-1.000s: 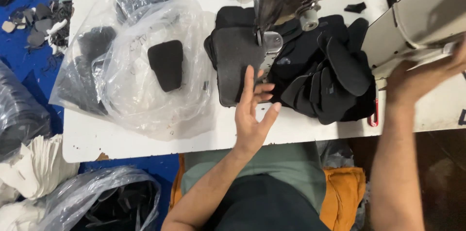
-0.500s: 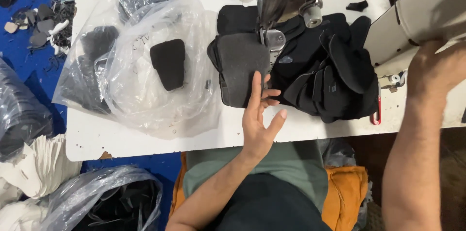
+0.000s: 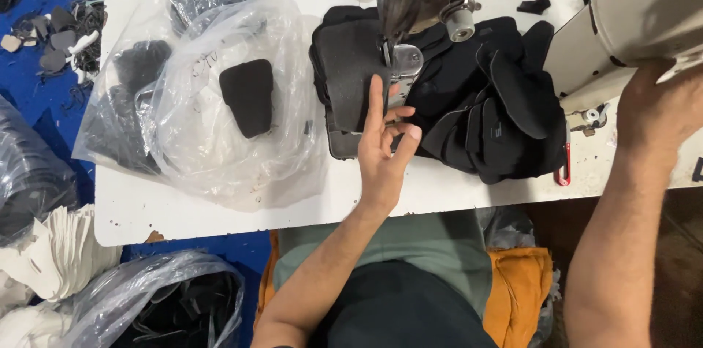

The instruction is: The person repeatedly picks black fabric pieces from a plastic bag, places them under the presser foot of a sewing machine, and sews them. Finished pieces are stacked on the table. The person handles the fabric by hand and uses the sewing machine throughout.

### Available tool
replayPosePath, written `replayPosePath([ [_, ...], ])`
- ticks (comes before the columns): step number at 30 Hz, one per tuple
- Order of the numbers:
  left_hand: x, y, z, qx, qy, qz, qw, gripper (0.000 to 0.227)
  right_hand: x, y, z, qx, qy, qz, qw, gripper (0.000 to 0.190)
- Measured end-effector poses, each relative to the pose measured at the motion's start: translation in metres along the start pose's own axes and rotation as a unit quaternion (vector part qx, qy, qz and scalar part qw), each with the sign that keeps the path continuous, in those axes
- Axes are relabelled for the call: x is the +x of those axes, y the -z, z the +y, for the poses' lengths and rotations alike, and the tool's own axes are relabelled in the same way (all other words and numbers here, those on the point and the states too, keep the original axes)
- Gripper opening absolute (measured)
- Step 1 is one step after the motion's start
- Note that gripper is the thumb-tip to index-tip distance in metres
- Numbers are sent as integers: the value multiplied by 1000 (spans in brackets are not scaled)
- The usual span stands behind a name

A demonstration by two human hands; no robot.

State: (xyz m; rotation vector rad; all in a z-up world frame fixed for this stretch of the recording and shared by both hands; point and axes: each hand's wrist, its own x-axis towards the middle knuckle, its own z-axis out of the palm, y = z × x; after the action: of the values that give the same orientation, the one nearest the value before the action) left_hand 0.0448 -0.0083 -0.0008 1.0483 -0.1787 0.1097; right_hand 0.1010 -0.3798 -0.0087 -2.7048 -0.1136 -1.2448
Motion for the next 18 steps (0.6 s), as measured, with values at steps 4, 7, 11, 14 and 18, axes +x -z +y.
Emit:
replayPosePath([
  [4,-2,13,-8,33,14,12,999,78,-25,-27,-6,127,-7,105,986,62],
  [7,5,23,-12,37,7,30,999,73,-18,-1,-5,102,-5,105,989,80],
  [11,64,47,-13,51,-100,31,993,50,3,48,-36,94,-19,59,994,74],
  [14,107,72,-15,186,-164,-28,968,52,-18,35,-75,173,-65,-52,982,61],
  [18,62,64,-5,244,-177,33,953,69,-12,46,-142,148,-35,-182,972,66],
])
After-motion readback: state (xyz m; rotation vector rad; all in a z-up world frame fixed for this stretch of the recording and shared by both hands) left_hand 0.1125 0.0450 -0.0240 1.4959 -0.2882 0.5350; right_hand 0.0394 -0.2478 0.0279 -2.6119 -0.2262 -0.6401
